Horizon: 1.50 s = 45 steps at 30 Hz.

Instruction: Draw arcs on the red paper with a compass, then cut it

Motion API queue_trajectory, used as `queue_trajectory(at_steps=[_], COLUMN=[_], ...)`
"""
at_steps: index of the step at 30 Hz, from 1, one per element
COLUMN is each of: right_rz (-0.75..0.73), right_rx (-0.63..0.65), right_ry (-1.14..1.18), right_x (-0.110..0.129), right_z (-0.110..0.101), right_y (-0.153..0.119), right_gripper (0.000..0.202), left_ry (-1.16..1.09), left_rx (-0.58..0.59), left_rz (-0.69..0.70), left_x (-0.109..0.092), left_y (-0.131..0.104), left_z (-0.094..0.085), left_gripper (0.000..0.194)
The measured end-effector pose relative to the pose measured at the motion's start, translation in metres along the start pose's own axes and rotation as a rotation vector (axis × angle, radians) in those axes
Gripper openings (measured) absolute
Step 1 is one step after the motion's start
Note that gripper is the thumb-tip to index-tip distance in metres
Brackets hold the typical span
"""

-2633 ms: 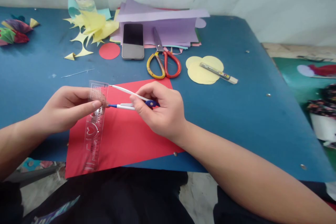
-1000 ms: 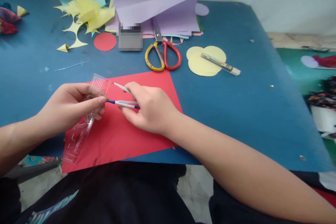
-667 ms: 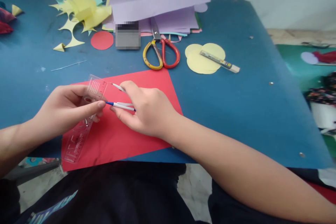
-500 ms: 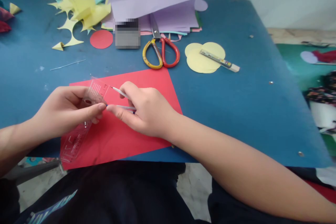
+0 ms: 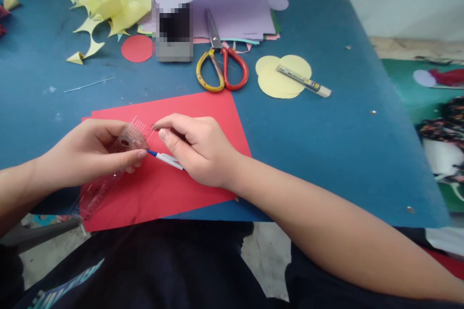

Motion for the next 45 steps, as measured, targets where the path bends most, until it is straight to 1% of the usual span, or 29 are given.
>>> queue_trajectory(at_steps=[5,9,13,14,18,20,23,27,35,45], right_rz=[-0.03,-0.053,-0.026,-0.015,0.011,0.006,0.005,0.015,0.037,0.067], right_rx=[-0.018,-0.024,-0.024,-0.024,-0.037,-0.046,-0.05,-0.052,-0.05,-0.056], right_ry=[-0.005,-0.006,-0.014,-0.018,0.006,0.034,0.05,0.04,0.025,0.003], right_x=[0.003,0.006,0.006,0.006,0.006,0.007,0.01,0.011,0.01,0.011], right_z=[-0.001,-0.002,-0.003,-0.003,-0.004,-0.004,-0.004,-0.005,-0.006,-0.008], right_y=[0.0,0.0,-0.001,-0.001,-0.001,-0.001,0.0,-0.001,-0.003,-0.005], right_gripper=[0.025,0.024,0.025,0.025,0.028,0.028,0.025,0.025,0.026,0.025], left_ry=[-0.023,-0.04,-0.017,-0.013,0.01,0.019,0.036,0.048,0.082,0.155], left_rx=[-0.004,0.044,-0.029,-0.034,0.014,0.029,0.016,0.016,0.031,-0.016], left_rz=[0.008,0.052,0.016,0.025,0.183,0.239,0.267,0.308,0.314,0.412], left_x=[0.004,0.003,0.002,0.001,-0.003,-0.001,0.0,-0.004,-0.007,-0.014], left_y=[0.004,0.006,0.002,0.002,0.006,0.008,0.01,0.009,0.008,0.004], left_z=[-0.001,0.002,-0.002,-0.002,-0.001,-0.002,-0.003,-0.001,0.0,-0.003], left_gripper=[0.02,0.023,0.022,0.021,0.018,0.017,0.016,0.015,0.015,0.014])
Point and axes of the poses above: each hand's wrist, its own y-axis towards the middle knuckle, its own z-axis out of the palm, x = y × z, the point moved 9 cm from there along y, towards the middle knuckle, and after that the axes turned 1 degree about -y, right-handed, at the moved point
